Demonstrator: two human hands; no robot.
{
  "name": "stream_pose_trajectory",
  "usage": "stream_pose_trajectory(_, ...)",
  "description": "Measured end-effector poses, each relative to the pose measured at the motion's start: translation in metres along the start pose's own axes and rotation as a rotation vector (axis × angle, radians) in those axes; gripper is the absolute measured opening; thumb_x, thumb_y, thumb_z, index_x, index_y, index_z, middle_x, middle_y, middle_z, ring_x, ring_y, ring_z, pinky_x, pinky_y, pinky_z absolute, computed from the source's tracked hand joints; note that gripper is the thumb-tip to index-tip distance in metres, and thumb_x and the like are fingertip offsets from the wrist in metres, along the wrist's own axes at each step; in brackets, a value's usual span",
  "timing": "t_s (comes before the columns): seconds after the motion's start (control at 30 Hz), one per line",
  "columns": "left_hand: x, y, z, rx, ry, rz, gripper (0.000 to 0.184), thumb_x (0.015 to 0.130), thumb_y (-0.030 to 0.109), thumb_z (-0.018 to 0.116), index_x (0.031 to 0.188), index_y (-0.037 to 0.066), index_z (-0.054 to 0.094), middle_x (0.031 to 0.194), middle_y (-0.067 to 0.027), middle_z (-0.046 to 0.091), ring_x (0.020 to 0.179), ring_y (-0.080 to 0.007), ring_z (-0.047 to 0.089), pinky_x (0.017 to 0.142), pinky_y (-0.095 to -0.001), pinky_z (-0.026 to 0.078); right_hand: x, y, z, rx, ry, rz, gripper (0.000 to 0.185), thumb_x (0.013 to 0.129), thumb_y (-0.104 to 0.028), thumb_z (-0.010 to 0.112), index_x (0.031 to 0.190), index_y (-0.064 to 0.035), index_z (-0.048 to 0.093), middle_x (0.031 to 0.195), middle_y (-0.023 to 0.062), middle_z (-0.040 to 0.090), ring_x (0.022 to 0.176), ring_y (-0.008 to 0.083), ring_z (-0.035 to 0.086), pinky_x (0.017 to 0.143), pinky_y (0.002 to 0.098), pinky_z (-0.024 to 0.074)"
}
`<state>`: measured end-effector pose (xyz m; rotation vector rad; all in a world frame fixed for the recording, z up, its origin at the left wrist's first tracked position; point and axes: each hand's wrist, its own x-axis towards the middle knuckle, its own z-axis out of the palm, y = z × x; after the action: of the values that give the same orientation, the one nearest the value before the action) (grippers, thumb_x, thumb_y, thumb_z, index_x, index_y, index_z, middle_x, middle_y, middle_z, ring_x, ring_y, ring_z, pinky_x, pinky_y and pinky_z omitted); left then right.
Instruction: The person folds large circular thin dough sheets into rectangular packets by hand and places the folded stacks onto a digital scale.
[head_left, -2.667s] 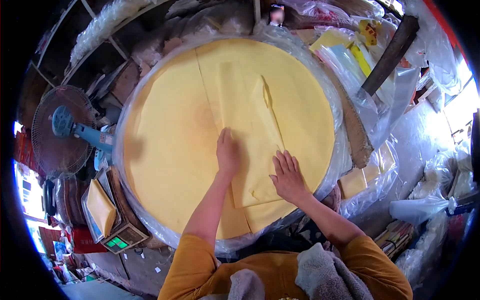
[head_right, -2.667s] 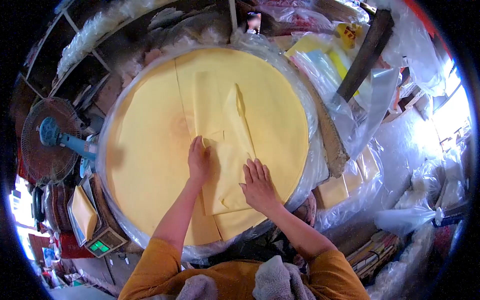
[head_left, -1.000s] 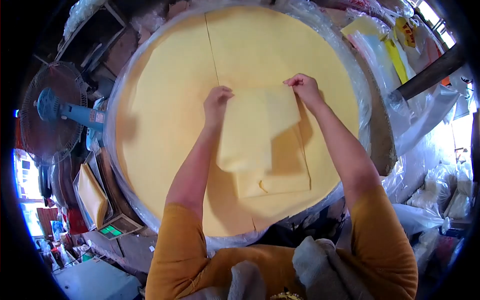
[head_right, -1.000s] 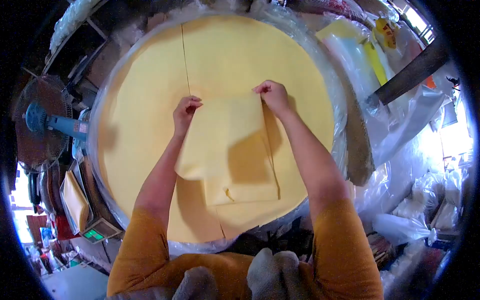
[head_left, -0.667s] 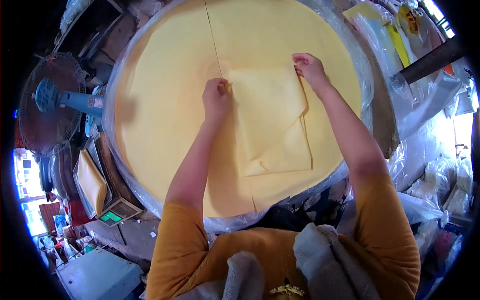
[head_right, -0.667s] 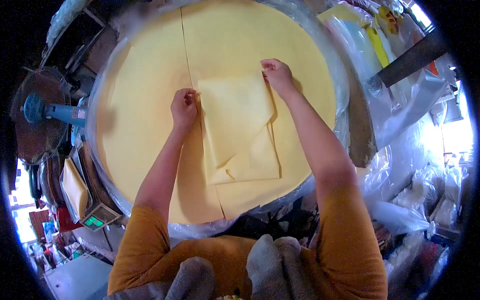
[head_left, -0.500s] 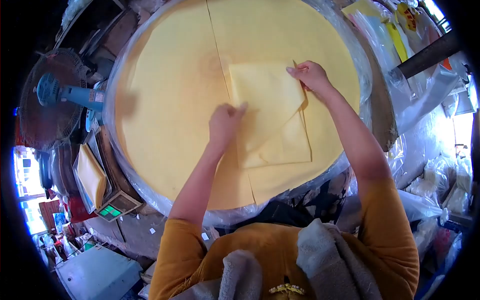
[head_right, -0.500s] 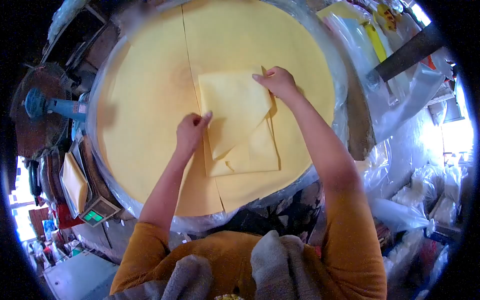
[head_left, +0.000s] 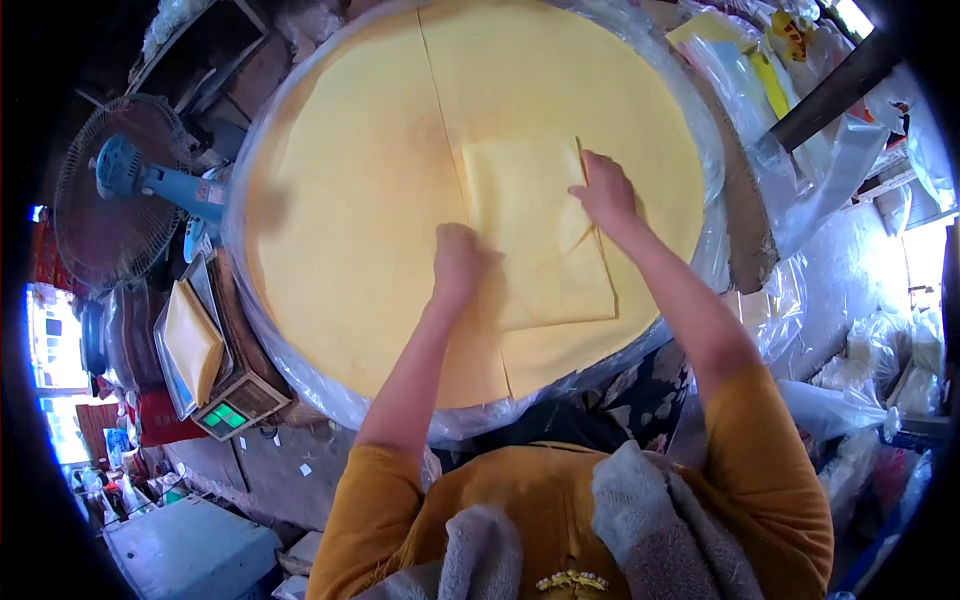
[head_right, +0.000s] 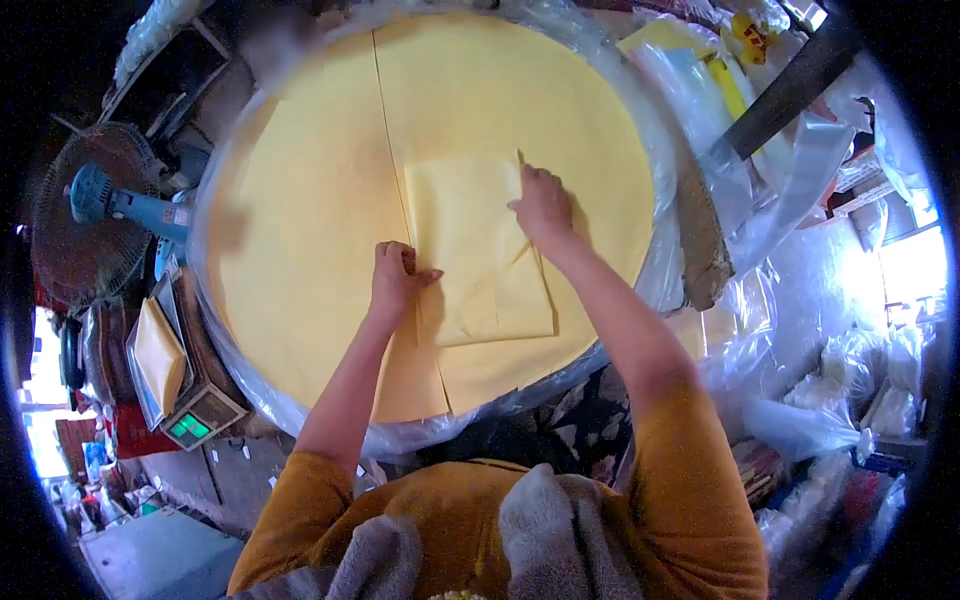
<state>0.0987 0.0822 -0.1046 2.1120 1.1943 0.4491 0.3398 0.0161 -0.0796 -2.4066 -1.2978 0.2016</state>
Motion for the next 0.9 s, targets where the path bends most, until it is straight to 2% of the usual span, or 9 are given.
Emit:
stream_pose_trajectory(0.1,-0.01,0.0,0.004,0.145,0.12,0.286,0.058,0.073,0.021,0.075,0.121,0.001,0.049,0.125,-0.0232,0.043,0.115,-0.0365,0.045,0.093,-0.0413,0.042,-0.03,0.006,0.019,-0.127,0.138,-0.481,0.054,0.082,-0.017,0.063,0.131,-0.0057,0.044,0.136,0.016,0.042,0.129,0.0326,0.037,0.107,0.0399,0.0318)
stream_pose_trajectory(0.2,-0.016,-0.002,0.005,0.476,-0.004,0.56,0.068,0.076,0.029,0.07,0.13,0.0,0.042,0.138,-0.0268,0.032,0.128,-0.039,0.035,0.103,-0.0467,0.034,-0.055,0.015,0.036,-0.199,-0.032,-0.61,0.044,0.092,-0.019,0.049,0.133,-0.0044,0.042,0.141,0.0175,0.036,0.135,0.0341,0.027,0.111,0.0429,0.0233)
stream_pose_trajectory(0.27,-0.034,-0.001,0.01,0.469,-0.219,0.587,0.07,0.078,0.034,0.067,0.132,-0.002,0.04,0.143,-0.0278,0.025,0.131,-0.0396,0.031,0.105,-0.0498,0.03,-0.056,0.015,0.036,-0.159,-0.004,-0.612,0.041,0.093,-0.018,0.046,0.132,-0.0043,0.044,0.141,0.0174,0.037,0.134,0.0337,0.028,0.11,0.0428,0.0241)
stream_pose_trajectory(0.37,-0.07,0.013,-0.003,0.387,-0.194,0.618,0.071,0.079,0.038,0.062,0.134,-0.001,0.038,0.141,-0.0281,0.029,0.133,-0.0404,0.028,0.107,-0.052,0.027,-0.057,0.016,0.036,-0.126,-0.004,-0.589,0.039,0.094,-0.018,0.044,0.13,-0.0042,0.045,0.14,0.0169,0.037,0.134,0.0337,0.029,0.11,0.0427,0.0237)
stream_pose_trajectory(0.57,-0.065,-0.008,0.001,0.592,-0.227,0.722,0.059,0.081,0.017,0.06,0.134,0.001,0.038,0.137,-0.0259,0.038,0.13,-0.0426,0.033,0.106,-0.0467,0.033,-0.049,0.028,0.025,0.054,-0.174,-0.594,0.041,0.089,-0.007,0.046,0.13,-0.0043,0.047,0.141,0.0143,0.039,0.136,0.03,0.027,0.111,0.0429,0.0224)
stream_pose_trajectory(0.7,-0.06,0.013,-0.025,0.306,-0.427,0.544,0.054,0.081,0.007,0.056,0.133,0.002,0.041,0.134,-0.0203,0.045,0.125,-0.0369,0.042,0.102,-0.0422,0.039,-0.054,0.05,-0.014,0.168,-0.488,-0.653,0.048,0.083,0.001,0.049,0.13,-0.0086,0.049,0.143,0.0115,0.038,0.137,0.0264,0.027,0.112,0.0413,0.0214)
stream_pose_trajectory(0.8,-0.058,0.025,-0.043,0.171,-0.587,0.411,0.052,0.081,0.006,0.056,0.132,0.004,0.043,0.131,-0.0166,0.049,0.124,-0.0329,0.044,0.102,-0.0407,0.039,-0.077,0.049,-0.037,0.033,-0.519,-0.705,0.047,0.083,-0.002,0.053,0.129,-0.0116,0.051,0.141,0.0103,0.041,0.137,0.0259,0.028,0.113,0.0396,0.0202)
stream_pose_trajectory(0.87,-0.063,0.051,-0.063,0.179,-0.756,0.221,0.052,0.081,0.006,0.057,0.132,0.006,0.045,0.132,-0.015,0.049,0.125,-0.0312,0.044,0.104,-0.0387,0.038,-0.088,0.056,-0.034,0.172,-0.501,-0.678,0.042,0.085,-0.006,0.053,0.126,-0.0113,0.054,0.139,0.0095,0.045,0.136,0.0237,0.029,0.114,0.0385,0.0185)
stream_pose_trajectory(0.9,-0.067,0.049,-0.066,0.09,-0.689,0.287,0.054,0.08,0.004,0.058,0.132,0.007,0.045,0.133,-0.0139,0.049,0.126,-0.0307,0.044,0.104,-0.0384,0.037,-0.092,0.059,-0.031,0.244,-0.499,-0.662,0.039,0.085,-0.008,0.054,0.124,-0.0111,0.056,0.138,0.0091,0.046,0.136,0.0227,0.029,0.114,0.0379,0.0177)
